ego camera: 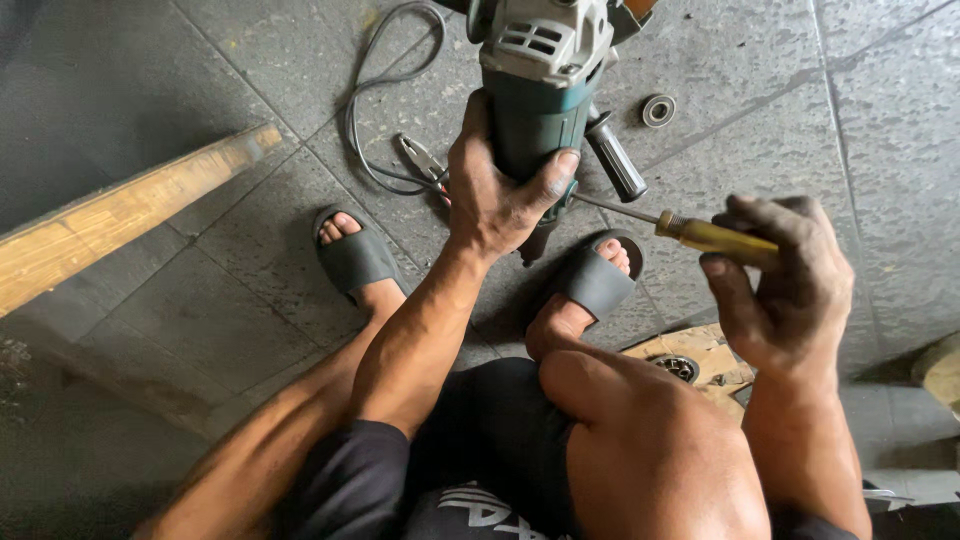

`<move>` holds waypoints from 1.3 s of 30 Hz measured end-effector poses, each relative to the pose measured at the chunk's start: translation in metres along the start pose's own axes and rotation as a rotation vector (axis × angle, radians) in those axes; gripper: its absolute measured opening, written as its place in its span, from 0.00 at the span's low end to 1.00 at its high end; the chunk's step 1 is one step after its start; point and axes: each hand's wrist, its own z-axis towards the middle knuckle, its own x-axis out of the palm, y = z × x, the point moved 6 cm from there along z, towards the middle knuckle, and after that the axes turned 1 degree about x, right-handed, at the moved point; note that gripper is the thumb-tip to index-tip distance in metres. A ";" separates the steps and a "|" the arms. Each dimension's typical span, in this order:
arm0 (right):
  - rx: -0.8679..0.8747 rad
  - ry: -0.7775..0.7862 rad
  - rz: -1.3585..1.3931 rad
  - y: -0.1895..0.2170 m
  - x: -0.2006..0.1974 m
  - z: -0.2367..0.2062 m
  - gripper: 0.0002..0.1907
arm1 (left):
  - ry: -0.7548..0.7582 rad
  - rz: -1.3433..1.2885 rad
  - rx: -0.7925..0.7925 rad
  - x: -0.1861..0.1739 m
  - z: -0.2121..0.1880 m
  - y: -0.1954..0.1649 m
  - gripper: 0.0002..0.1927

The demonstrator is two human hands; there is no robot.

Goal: The person sits on the workshop floor repairing an angle grinder. They use pliers to remove a carbon brush from the grinder body, fit a new brush into the brush holder, and use a screwdriver to tighten the side handle and reassemble the tool.

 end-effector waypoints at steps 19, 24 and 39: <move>0.095 0.100 -0.131 -0.013 -0.006 -0.008 0.16 | -0.004 0.030 0.032 0.002 -0.002 -0.005 0.33; -0.002 0.273 -0.332 -0.008 -0.004 0.003 0.16 | 0.018 0.056 0.023 0.003 -0.001 -0.005 0.32; -0.323 0.302 -0.588 0.031 0.007 0.029 0.13 | 0.006 0.145 0.085 0.005 -0.008 -0.013 0.33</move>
